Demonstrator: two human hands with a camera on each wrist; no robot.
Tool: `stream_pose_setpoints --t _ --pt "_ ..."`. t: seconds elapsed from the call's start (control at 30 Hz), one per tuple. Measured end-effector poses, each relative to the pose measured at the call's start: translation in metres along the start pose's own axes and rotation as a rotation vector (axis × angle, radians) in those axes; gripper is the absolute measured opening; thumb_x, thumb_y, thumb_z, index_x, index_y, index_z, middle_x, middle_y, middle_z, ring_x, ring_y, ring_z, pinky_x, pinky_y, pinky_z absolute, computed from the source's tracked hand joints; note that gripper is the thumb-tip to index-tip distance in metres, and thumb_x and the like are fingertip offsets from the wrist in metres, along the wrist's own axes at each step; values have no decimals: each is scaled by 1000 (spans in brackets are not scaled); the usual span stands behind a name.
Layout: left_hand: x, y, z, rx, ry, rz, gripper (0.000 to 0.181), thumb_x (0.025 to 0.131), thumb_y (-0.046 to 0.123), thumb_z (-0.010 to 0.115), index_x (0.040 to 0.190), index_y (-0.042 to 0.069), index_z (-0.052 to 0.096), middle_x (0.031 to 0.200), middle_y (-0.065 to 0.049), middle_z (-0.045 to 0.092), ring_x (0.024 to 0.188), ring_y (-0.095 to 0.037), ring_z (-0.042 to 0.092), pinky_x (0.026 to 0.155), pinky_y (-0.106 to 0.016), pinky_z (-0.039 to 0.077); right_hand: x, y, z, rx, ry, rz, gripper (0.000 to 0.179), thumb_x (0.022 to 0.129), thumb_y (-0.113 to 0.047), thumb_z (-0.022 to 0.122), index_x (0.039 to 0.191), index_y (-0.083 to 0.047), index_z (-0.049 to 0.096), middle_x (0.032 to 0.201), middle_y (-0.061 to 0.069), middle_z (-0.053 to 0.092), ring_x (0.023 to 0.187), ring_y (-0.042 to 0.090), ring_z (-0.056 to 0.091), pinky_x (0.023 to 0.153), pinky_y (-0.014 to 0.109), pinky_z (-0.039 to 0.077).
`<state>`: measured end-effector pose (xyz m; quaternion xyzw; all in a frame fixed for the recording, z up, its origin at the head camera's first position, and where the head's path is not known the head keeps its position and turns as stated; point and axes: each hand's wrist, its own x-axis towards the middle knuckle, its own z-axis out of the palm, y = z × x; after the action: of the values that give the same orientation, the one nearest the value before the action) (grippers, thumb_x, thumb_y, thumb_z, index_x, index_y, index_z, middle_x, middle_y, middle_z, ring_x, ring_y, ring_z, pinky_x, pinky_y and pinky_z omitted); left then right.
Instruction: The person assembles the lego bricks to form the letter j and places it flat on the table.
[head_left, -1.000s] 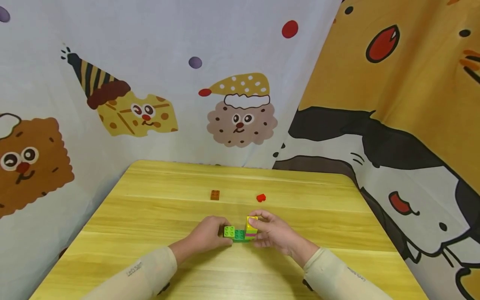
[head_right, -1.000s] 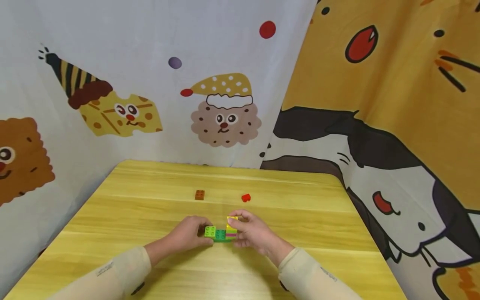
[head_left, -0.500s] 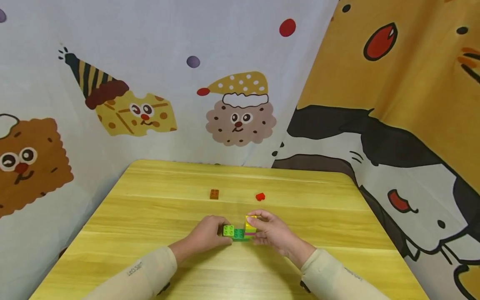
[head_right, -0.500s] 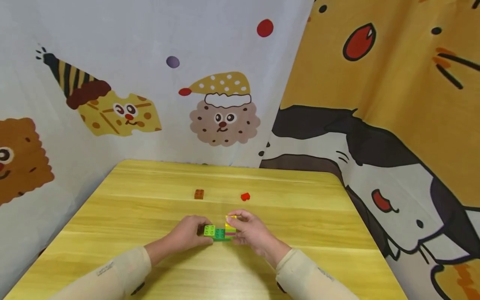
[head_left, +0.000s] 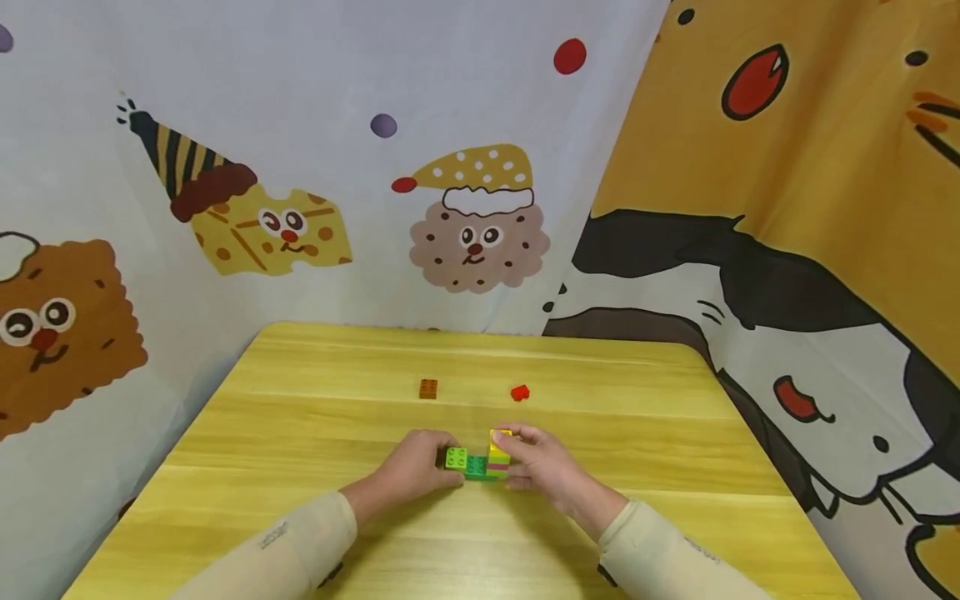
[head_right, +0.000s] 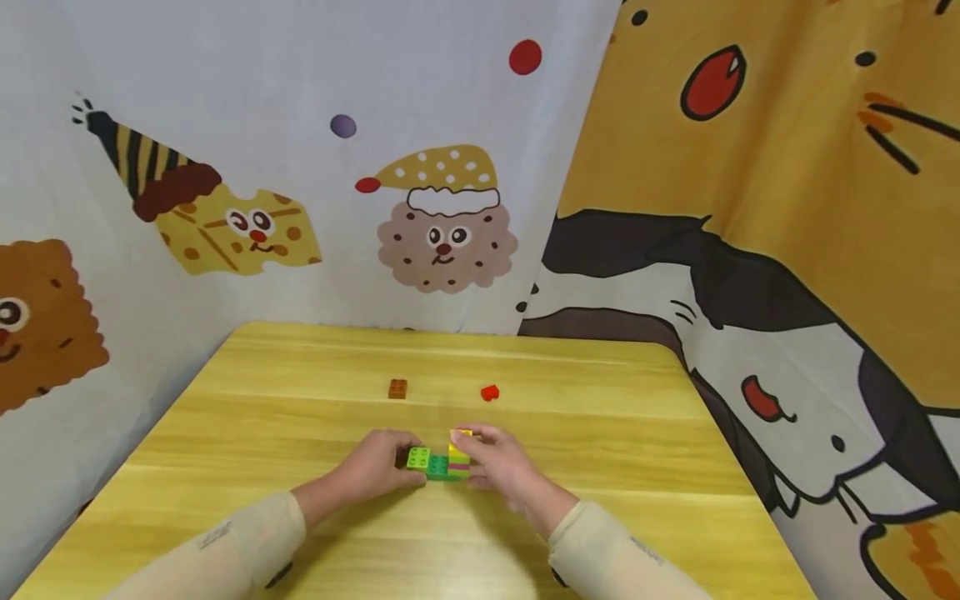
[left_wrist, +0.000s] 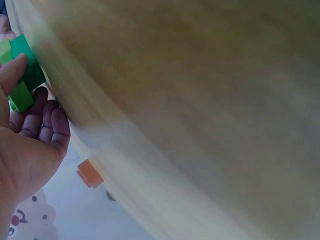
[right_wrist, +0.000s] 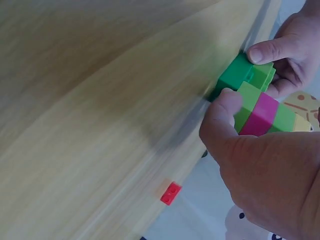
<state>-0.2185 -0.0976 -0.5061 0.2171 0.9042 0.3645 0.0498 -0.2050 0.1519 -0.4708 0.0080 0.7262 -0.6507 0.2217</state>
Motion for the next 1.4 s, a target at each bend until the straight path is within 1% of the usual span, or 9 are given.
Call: stream_pose_setpoints --t 0.17,0.27,0.57,0.73,0.87,0.97,1.07,1.23,1.4 --pt "6 0 5 30 -11 3 34 85 24 92 111 7 77 88 6 71 75 -5 58 65 -22 52 0 1 -9 -53 -15 16 90 99 -71 61 162 -10 43 161 30 46 112 35 74 95 49 62" --pt "10 1 6 45 -17 -11 39 86 27 91 115 7 76 93 5 73 78 -5 59 68 -24 52 3 1 -15 -70 -29 15 97 96 -79 55 163 -11 41 164 32 41 119 38 72 98 51 61" --pt "12 4 4 36 -37 -45 57 84 36 93 127 4 72 110 -3 76 94 -11 65 83 -34 59 8 1 -30 -47 -29 15 103 96 -81 51 165 -6 36 163 31 44 128 44 68 106 58 57" --pt "9 1 3 46 -34 -37 65 83 41 93 131 3 70 114 -5 75 95 -12 64 83 -33 58 10 -2 -39 -27 -13 12 97 99 -78 52 164 -7 38 163 29 46 135 45 63 110 60 54" --pt "5 -2 1 32 -32 -28 67 83 41 93 132 2 69 117 -8 75 96 -14 64 83 -33 57 13 -4 -46 -27 23 -7 95 98 -75 56 163 -8 40 163 27 47 140 47 58 113 60 51" --pt "2 -4 -2 14 -30 -35 65 83 41 93 130 3 69 117 -7 76 97 -15 64 85 -35 58 17 -5 -51 -38 53 -27 92 97 -72 61 162 -8 42 160 25 51 140 45 59 112 57 53" --pt "2 -6 -3 6 -33 -45 64 83 41 93 130 5 70 116 -5 76 99 -15 65 86 -35 58 20 -4 -56 -65 64 -53 84 100 -63 65 160 -9 44 156 24 55 135 41 63 108 52 56" --pt "2 -9 -4 9 -38 -43 62 84 42 92 130 5 70 115 -4 76 98 -14 64 84 -34 57 29 -1 -62 -173 41 -129 65 105 -41 69 158 -9 49 147 23 61 124 37 67 102 48 60" --pt "3 -8 -4 10 -38 -45 60 85 41 91 129 6 70 113 -3 75 97 -14 64 82 -32 56 42 -1 -65 -353 11 -232 55 104 -36 71 153 -13 56 138 16 68 118 31 69 97 48 61"
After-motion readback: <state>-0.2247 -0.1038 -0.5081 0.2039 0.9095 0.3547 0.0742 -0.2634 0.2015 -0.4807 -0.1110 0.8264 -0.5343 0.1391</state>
